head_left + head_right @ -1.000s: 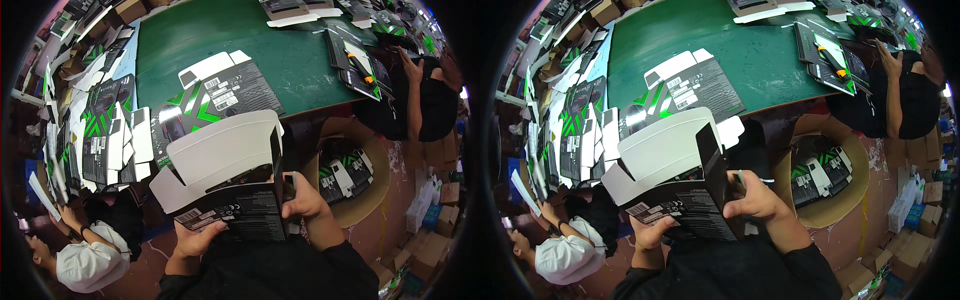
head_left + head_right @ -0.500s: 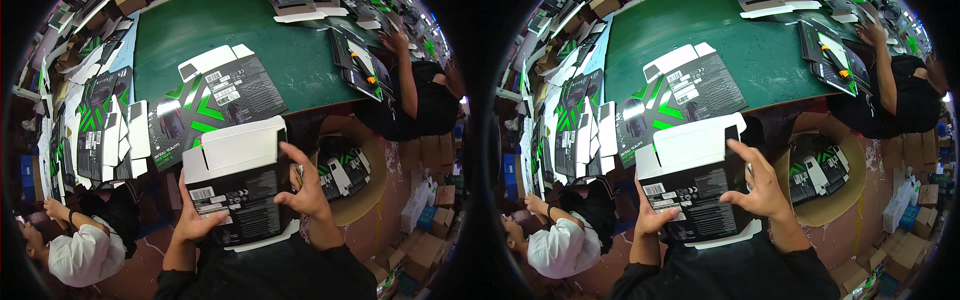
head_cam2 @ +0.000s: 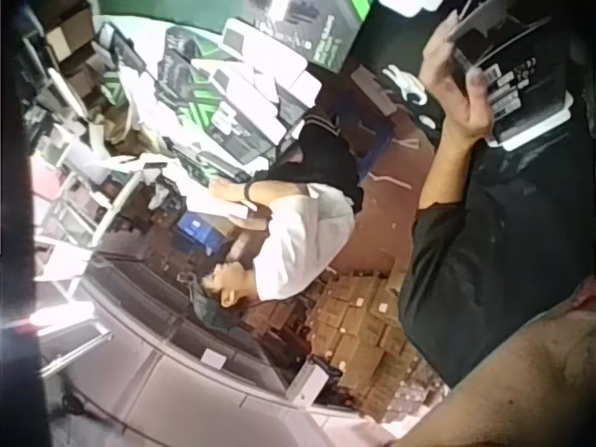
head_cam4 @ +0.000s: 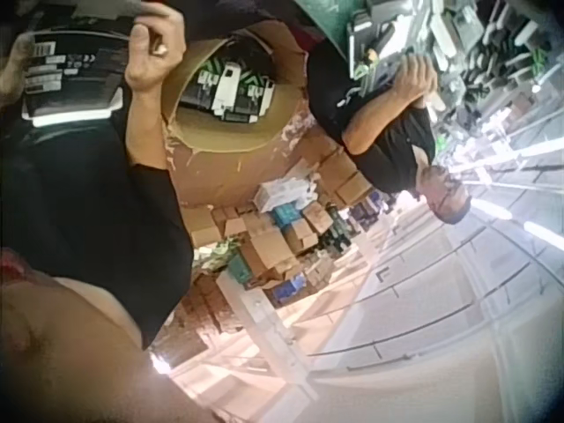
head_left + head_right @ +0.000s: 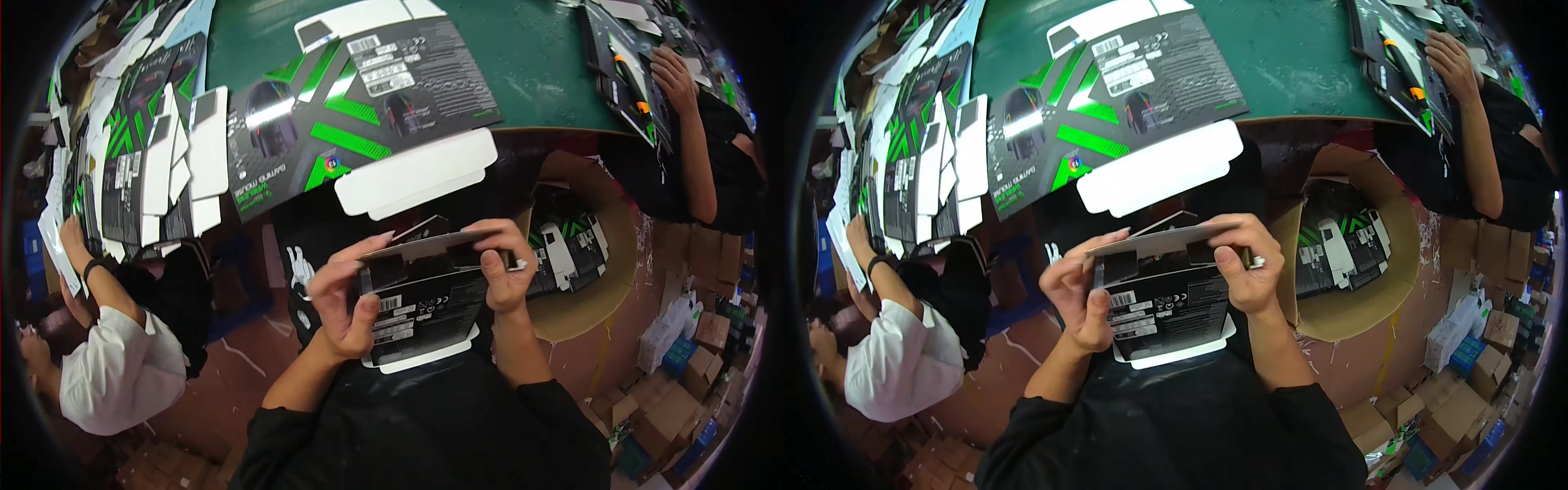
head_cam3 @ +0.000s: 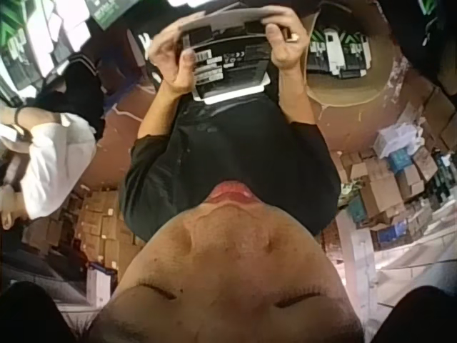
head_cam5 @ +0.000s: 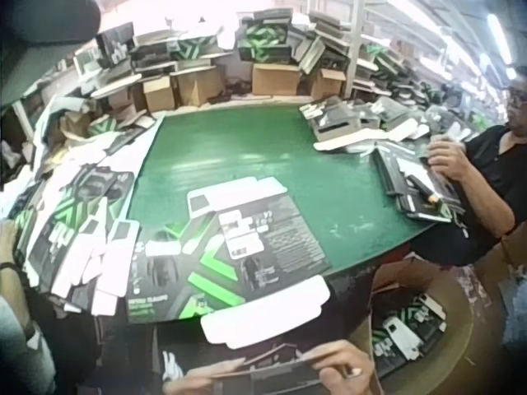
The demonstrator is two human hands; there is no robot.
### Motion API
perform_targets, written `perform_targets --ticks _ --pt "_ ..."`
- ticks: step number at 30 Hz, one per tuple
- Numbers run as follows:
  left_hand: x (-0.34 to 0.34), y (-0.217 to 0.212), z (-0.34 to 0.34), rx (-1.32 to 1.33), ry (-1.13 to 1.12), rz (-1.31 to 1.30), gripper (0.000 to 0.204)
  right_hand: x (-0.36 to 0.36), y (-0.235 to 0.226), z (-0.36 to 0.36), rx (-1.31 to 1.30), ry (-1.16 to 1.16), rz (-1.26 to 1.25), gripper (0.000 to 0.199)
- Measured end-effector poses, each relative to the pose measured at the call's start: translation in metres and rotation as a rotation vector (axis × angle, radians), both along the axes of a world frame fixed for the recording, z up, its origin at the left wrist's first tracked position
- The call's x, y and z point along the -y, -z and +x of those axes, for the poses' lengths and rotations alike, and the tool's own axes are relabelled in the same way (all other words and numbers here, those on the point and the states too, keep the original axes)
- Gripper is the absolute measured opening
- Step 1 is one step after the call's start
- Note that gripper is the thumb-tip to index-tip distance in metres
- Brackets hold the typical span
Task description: The person assembles packaging boxes by picking up flat cardboard cutouts from a stack, peeling off adhesive strips by hand, and folding them into boxes.
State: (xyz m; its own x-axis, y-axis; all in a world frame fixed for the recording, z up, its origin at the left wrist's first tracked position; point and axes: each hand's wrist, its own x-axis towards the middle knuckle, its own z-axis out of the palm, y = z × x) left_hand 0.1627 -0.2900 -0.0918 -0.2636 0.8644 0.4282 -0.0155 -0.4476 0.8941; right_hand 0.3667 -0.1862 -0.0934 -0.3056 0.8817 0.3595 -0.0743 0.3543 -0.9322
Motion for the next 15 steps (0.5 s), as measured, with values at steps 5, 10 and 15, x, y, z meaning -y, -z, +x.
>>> perform_targets --ticks 5,10,15 --pt "0.008 -0.016 -0.012 -0.112 -0.064 -0.127 0.029 0.012 -0.011 -0.016 -0.174 0.024 -0.133 0.043" --pt "0.015 -0.03 -0.014 -0.078 -0.086 -0.127 0.015 0.007 -0.018 0.0 -0.014 -0.188 -0.031 0.061" --pt "0.014 -0.033 -0.012 -0.132 -0.147 -0.152 0.025 0.015 -0.035 -0.01 0.035 -0.129 -0.091 0.048"
